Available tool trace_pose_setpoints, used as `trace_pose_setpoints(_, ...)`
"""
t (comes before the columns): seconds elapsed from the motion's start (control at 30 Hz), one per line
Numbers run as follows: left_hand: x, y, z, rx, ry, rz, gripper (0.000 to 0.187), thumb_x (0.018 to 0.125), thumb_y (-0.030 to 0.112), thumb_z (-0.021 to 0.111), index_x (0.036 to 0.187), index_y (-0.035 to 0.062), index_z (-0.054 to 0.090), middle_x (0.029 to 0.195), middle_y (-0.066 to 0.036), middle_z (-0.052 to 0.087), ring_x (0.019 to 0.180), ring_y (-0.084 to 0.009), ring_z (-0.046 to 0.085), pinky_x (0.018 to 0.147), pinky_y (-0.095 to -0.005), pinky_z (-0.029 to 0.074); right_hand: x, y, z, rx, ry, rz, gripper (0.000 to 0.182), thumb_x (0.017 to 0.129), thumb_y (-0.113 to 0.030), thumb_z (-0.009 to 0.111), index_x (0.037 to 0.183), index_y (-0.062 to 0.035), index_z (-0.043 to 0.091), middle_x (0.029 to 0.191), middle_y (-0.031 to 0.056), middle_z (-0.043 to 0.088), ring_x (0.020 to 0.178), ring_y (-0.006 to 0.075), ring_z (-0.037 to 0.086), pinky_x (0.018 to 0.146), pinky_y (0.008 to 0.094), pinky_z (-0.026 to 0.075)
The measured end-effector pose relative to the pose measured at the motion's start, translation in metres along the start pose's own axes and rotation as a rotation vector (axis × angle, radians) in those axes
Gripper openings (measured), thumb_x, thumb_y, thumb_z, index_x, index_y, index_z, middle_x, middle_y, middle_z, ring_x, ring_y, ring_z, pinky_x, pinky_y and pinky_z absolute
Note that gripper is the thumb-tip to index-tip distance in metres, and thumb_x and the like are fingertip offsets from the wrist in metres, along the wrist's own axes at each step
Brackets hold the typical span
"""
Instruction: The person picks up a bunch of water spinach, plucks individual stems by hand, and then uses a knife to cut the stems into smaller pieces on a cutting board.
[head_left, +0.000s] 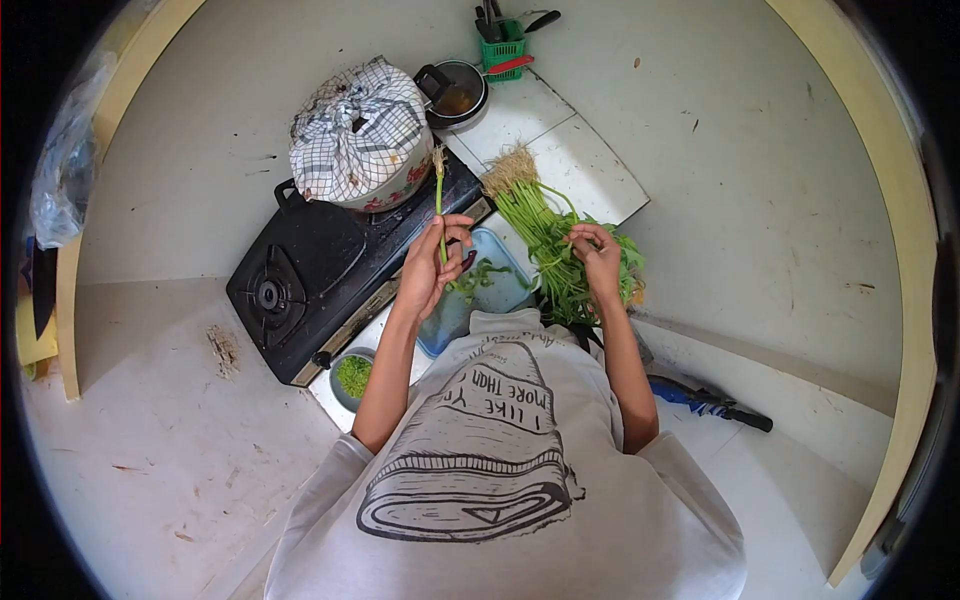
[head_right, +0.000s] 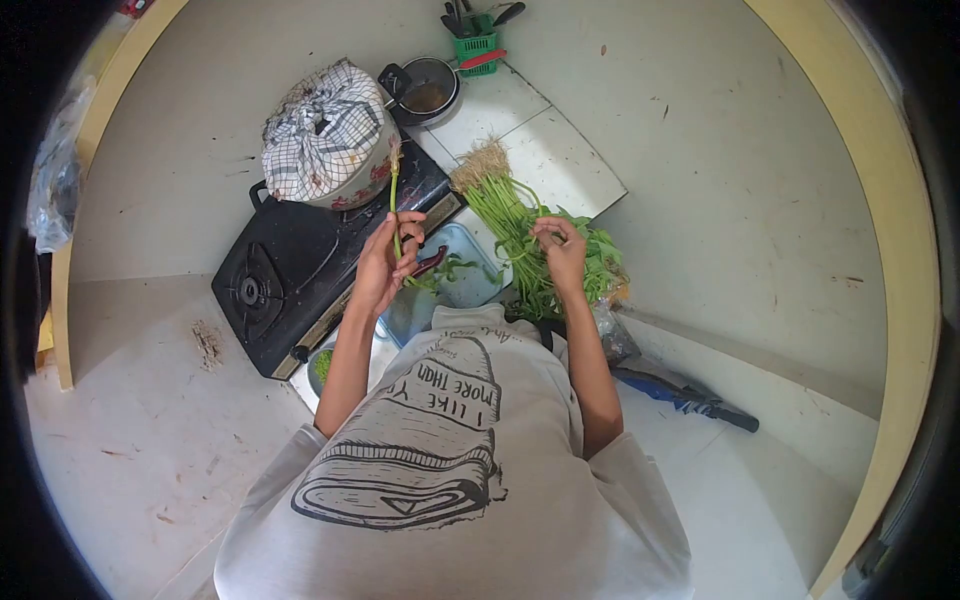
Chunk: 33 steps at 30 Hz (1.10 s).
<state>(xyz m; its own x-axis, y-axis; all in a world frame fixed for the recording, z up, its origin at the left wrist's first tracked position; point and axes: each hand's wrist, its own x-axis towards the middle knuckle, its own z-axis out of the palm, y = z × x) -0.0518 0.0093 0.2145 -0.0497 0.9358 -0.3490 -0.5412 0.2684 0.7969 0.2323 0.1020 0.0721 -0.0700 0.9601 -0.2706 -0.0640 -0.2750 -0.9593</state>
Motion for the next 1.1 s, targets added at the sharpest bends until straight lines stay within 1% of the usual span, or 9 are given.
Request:
trace_pose_setpoints(0.2,0.01,-0.003,0.005,0.041,0.024,0.007,0.045,0.115,0.035,0.035,0.13,-0.0009,0.056,0.093,-0.003,0.057,0.062,-0.0043,0.035,0.049,-0.0198,0.028,-0.029,-0.072,0.004,0.149,0.103,-0.112,0.044,0.095,-0.011,0.074,0.135,-0.0068,0.058,0.105,0.0028,0.072,0.096,0.0149,0.071,0.076,0.0232,0.051)
trace_pose_setpoints(0.3,0.013,-0.002,0.008,0.108,-0.004,0.005,0.044,0.115,0.034,0.036,0.134,-0.0002,0.055,0.099,-0.005,0.062,0.069,-0.0055,0.048,0.055,-0.0205,0.041,-0.037,-0.099,0.004,0.187,0.122,-0.149,0.042,0.096,-0.005,0.072,0.136,-0.0011,0.059,0.103,0.0077,0.071,0.093,0.0176,0.072,0.08,0.0274,0.053)
trace_pose_setpoints(0.4,0.018,-0.008,0.016,0.122,-0.053,-0.029,0.043,0.114,0.032,0.036,0.139,-0.0004,0.051,0.113,-0.011,0.066,0.091,-0.0134,0.064,0.077,-0.0286,0.057,-0.041,-0.103,0.002,0.179,0.086,-0.182,0.04,0.095,-0.003,0.072,0.133,0.0008,0.062,0.104,0.0081,0.073,0.093,0.0162,0.072,0.087,0.0286,0.055)
trace_pose_setpoints(0.5,0.023,-0.015,0.033,0.027,-0.123,-0.05,0.044,0.114,0.029,0.035,0.144,-0.001,0.048,0.129,-0.018,0.064,0.118,-0.0236,0.065,0.103,-0.0393,0.055,-0.056,-0.102,0.01,0.113,0.056,-0.212,0.035,0.093,-0.001,0.073,0.127,0.0027,0.066,0.104,0.0084,0.074,0.095,0.0144,0.071,0.088,0.0285,0.055)
trace_pose_setpoints(0.67,0.029,-0.024,0.057,-0.059,-0.207,-0.01,0.046,0.114,0.025,0.035,0.147,-0.0067,0.042,0.147,-0.025,0.053,0.138,-0.0334,0.053,0.116,-0.0405,0.046,-0.082,-0.085,0.041,0.004,-0.124,-0.293,0.031,0.091,0.003,0.072,0.121,-0.0006,0.07,0.097,0.0074,0.072,0.091,0.0147,0.069,0.083,0.0291,0.054)
trace_pose_setpoints(0.73,0.028,-0.025,0.06,-0.09,-0.21,-0.014,0.046,0.114,0.025,0.035,0.147,-0.0066,0.042,0.146,-0.025,0.054,0.137,-0.0332,0.054,0.115,-0.0404,0.046,-0.092,-0.083,0.05,-0.233,-0.162,-0.408,0.031,0.089,0.005,0.073,0.119,-0.0019,0.072,0.094,0.0086,0.071,0.091,0.017,0.07,0.083,0.0298,0.054)
trace_pose_setpoints(0.87,0.029,-0.028,0.055,-0.148,-0.182,-0.001,0.046,0.114,0.026,0.035,0.147,-0.0047,0.042,0.14,-0.023,0.058,0.129,-0.0319,0.06,0.112,-0.0398,0.049,-0.102,-0.086,0.054,-0.404,-0.263,-0.464,0.029,0.086,0.005,0.073,0.114,-0.0021,0.074,0.094,0.0123,0.068,0.089,0.0215,0.07,0.081,0.0312,0.054)
trace_pose_setpoints(0.97,0.027,-0.023,0.051,-0.175,-0.135,0.023,0.042,0.114,0.024,0.035,0.146,-0.0021,0.043,0.125,-0.019,0.064,0.114,-0.0278,0.066,0.103,-0.038,0.054,-0.101,-0.084,0.048,-0.455,-0.319,-0.511,0.03,0.085,0.003,0.073,0.114,-0.0049,0.074,0.094,0.0127,0.068,0.09,0.0246,0.07,0.078,0.0339,0.053)
trace_pose_setpoints(1.1,0.027,-0.026,0.044,-0.243,-0.119,0.07,0.035,0.113,0.023,0.041,0.141,0.0031,0.048,0.103,-0.009,0.059,0.093,-0.019,0.061,0.093,-0.0393,0.054,-0.099,-0.081,0.044,-0.437,-0.315,-0.46,0.029,0.087,0.002,0.072,0.115,-0.0055,0.074,0.098,0.0116,0.067,0.091,0.0246,0.069,0.079,0.0347,0.052)
